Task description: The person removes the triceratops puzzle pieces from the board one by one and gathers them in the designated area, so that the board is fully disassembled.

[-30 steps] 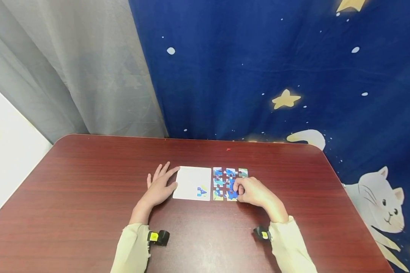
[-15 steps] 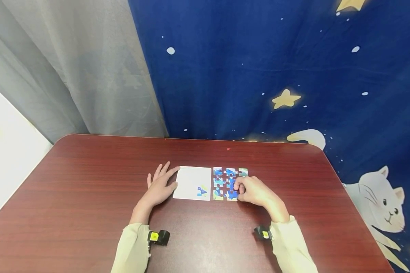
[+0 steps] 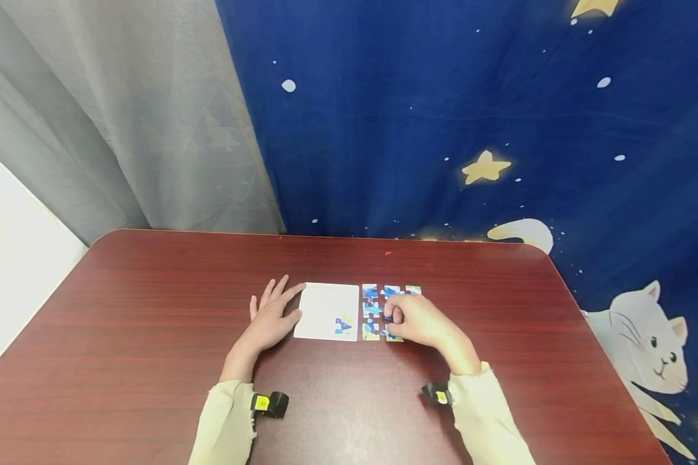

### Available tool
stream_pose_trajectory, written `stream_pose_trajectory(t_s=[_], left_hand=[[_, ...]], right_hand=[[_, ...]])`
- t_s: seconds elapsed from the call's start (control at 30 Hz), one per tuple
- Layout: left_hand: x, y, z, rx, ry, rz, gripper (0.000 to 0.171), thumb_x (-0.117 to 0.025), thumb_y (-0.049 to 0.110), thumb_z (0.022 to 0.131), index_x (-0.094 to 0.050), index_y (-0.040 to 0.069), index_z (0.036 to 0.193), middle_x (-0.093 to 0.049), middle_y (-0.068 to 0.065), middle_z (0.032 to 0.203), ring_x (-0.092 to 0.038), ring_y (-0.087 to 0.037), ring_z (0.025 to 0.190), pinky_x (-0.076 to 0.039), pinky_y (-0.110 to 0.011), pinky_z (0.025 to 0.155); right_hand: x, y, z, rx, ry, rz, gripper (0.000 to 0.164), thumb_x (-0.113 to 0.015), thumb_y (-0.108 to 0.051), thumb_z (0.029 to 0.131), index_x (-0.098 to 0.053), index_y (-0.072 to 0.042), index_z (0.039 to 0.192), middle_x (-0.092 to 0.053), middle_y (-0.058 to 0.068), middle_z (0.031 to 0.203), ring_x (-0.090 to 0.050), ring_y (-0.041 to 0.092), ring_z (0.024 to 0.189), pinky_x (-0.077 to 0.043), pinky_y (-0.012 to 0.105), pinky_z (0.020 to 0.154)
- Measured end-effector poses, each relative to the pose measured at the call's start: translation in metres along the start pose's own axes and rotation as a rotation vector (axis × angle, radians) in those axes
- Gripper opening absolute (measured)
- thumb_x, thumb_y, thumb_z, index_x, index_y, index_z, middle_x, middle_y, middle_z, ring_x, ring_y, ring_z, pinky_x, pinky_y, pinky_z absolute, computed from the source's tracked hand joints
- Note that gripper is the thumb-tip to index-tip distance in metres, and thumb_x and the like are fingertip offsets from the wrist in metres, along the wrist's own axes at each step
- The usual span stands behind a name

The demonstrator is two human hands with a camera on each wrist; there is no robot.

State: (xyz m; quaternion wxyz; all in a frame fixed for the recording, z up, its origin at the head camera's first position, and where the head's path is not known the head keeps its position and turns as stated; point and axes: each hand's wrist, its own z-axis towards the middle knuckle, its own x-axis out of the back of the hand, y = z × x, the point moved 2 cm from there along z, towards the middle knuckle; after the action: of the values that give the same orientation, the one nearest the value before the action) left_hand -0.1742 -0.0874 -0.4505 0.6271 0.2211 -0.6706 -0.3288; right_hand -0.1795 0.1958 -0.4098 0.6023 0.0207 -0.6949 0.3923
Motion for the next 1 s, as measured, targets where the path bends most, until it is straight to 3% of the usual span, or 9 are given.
stream_pose_trajectory(t_s=[0.2,0.33,0.5,1.0], left_hand=[[-0.001,0.0,0.001,-0.001,-0.001,0.001,0.053,-0.052,0.017,0.086,-0.045,0.018,0.139,-0.018,-0.012,0.153,-0.001,-0.029,0.14,0.011,-0.058,0.102],[-0.001,-0.001,0.0,0.0,-0.005,-0.001,0.053,-0.052,0.017,0.086,-0.045,0.018,0.139,-0.018,-0.012,0.153,0.0,-0.029,0.14,0.011,-0.058,0.102],[0.0,0.0,0.0,-0.001,-0.003,-0.005,0.053,-0.052,0.016,0.087,-0.045,0.018,0.139,-0.018,-0.012,0.153,0.0,-0.029,0.14,0.011,-0.058,0.102],[0.0,0.0,0.001,-0.001,-0.002,0.005,0.053,-0.052,0.016,0.087,-0.046,0.017,0.139,-0.018,-0.013,0.153,-0.001,-0.031,0.14,0.011,-0.059,0.102]], right_hand=[[-0.016,-0.028,0.02,0.085,0.024,-0.083,0.021,-0.074,-0.011,0.075,-0.066,-0.004,0.093,-0.05,-0.005,0.066,-0.042,0.007,0.062,-0.04,0.026,0.061],[-0.03,-0.042,0.027,0.055,0.006,-0.139,0.026,-0.075,-0.017,0.075,-0.066,-0.004,0.096,-0.05,-0.003,0.07,-0.043,0.01,0.067,-0.038,0.025,0.061],[-0.04,-0.047,0.028,0.037,0.046,-0.176,0.029,-0.077,-0.017,0.074,-0.068,-0.003,0.097,-0.052,-0.004,0.072,-0.046,0.009,0.066,-0.04,0.023,0.058],[-0.042,-0.044,0.027,0.021,0.043,-0.042,0.03,-0.077,-0.015,0.076,-0.054,-0.008,0.094,-0.049,-0.002,0.068,-0.042,0.007,0.059,-0.038,0.023,0.055]])
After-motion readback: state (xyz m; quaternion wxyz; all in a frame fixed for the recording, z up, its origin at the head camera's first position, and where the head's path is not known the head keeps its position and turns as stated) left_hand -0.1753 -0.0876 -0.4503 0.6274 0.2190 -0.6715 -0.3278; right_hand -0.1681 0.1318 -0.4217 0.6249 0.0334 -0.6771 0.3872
